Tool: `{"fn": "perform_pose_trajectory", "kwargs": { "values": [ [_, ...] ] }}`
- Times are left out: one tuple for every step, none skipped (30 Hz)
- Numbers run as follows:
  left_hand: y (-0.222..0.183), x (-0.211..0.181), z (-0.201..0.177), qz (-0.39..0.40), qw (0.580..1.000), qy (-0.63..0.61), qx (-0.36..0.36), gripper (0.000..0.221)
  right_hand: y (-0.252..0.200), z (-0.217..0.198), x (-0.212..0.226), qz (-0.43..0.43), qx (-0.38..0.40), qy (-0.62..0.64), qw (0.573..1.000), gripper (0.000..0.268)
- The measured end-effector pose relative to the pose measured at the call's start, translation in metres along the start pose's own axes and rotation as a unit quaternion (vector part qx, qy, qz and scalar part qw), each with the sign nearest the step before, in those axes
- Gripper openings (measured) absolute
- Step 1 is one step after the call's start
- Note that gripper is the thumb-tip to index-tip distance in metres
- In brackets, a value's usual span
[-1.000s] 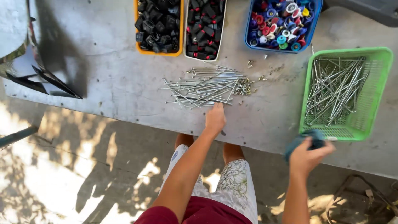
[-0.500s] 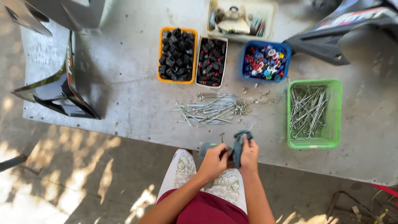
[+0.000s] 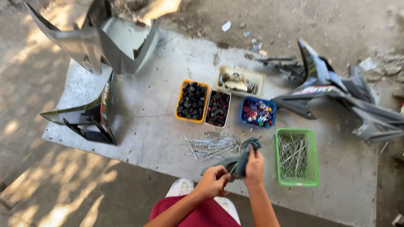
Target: Clean motorcycle wheel spokes using a rag and sort them into baskets.
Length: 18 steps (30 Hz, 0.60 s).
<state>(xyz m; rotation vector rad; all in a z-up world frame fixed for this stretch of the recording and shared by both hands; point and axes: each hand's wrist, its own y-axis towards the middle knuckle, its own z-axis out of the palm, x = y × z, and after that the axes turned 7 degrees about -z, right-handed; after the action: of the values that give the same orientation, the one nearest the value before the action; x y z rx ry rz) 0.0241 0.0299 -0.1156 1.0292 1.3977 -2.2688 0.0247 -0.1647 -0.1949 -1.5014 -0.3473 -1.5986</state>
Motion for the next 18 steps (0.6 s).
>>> {"fn": "perform_pose_trajectory", "kwargs": {
  "values": [
    [-0.003, -0.007, 0.0, 0.014, 1.0, 0.002, 0.001, 0.012, 0.008, 0.001, 0.018, -0.013, 0.006, 0.003, 1.0, 0.023],
    [-0.006, -0.013, 0.001, 0.028, 1.0, 0.003, 0.009, 0.011, 0.017, 0.002, 0.036, -0.029, -0.059, 0.036, 0.997, 0.022],
    [-0.011, -0.016, 0.001, 0.037, 0.999, 0.005, 0.018, 0.01, 0.021, 0.0, 0.052, -0.04, -0.127, 0.069, 0.989, 0.022],
    [-0.007, -0.017, -0.001, 0.047, 0.999, 0.007, 0.02, 0.01, 0.024, -0.005, 0.062, -0.049, -0.124, 0.073, 0.988, 0.022],
    [-0.005, -0.017, -0.003, 0.084, 0.996, -0.001, -0.02, 0.011, 0.024, -0.01, 0.07, -0.077, -0.126, 0.065, 0.987, 0.023],
    [-0.002, -0.016, -0.005, 0.121, 0.991, -0.01, -0.059, 0.012, 0.025, -0.016, 0.078, -0.105, -0.128, 0.057, 0.985, 0.023],
    [0.0, -0.021, -0.005, 0.125, 0.99, -0.008, -0.058, 0.012, 0.013, -0.015, 0.077, -0.109, -0.127, 0.06, 0.984, 0.023],
    [0.002, -0.027, -0.005, 0.147, 0.987, -0.016, -0.064, 0.013, 0.001, -0.013, 0.076, -0.084, -0.031, -0.015, 0.996, 0.022],
    [0.004, -0.03, -0.005, 0.169, 0.983, -0.027, -0.072, 0.013, -0.011, -0.012, 0.073, -0.057, 0.068, -0.092, 0.992, 0.025],
    [0.003, -0.037, -0.001, 0.173, 0.982, -0.026, -0.073, 0.013, -0.025, -0.001, 0.072, -0.059, 0.07, -0.091, 0.992, 0.025],
    [0.001, -0.043, 0.005, 0.183, 0.982, 0.008, -0.048, 0.013, -0.042, 0.007, 0.071, -0.041, 0.129, -0.12, 0.984, 0.025],
    [0.0, -0.048, 0.011, 0.193, 0.98, 0.043, -0.023, 0.014, -0.058, 0.016, 0.069, -0.022, 0.187, -0.148, 0.971, 0.027],
    [0.002, -0.048, 0.014, 0.194, 0.98, 0.045, -0.022, 0.014, -0.056, 0.014, 0.065, -0.023, 0.185, -0.147, 0.971, 0.027],
    [0.005, -0.048, 0.017, 0.207, 0.975, 0.07, -0.033, 0.013, -0.055, 0.012, 0.061, -0.03, 0.147, -0.107, 0.983, 0.028],
    [0.004, -0.047, 0.018, 0.217, 0.97, 0.096, -0.046, 0.013, -0.058, 0.011, 0.054, -0.032, 0.107, -0.065, 0.992, 0.03],
    [-0.001, -0.047, 0.014, 0.214, 0.971, 0.099, -0.046, 0.013, -0.065, 0.014, 0.059, -0.029, 0.105, -0.062, 0.992, 0.03],
    [0.0, -0.049, 0.015, 0.194, 0.976, 0.101, -0.02, 0.015, -0.066, 0.014, 0.068, -0.036, 0.109, -0.036, 0.993, 0.026],
    [0.001, -0.052, 0.016, 0.173, 0.98, 0.103, 0.007, 0.018, -0.067, 0.013, 0.077, -0.042, 0.114, -0.009, 0.993, 0.023]
  ]
}}
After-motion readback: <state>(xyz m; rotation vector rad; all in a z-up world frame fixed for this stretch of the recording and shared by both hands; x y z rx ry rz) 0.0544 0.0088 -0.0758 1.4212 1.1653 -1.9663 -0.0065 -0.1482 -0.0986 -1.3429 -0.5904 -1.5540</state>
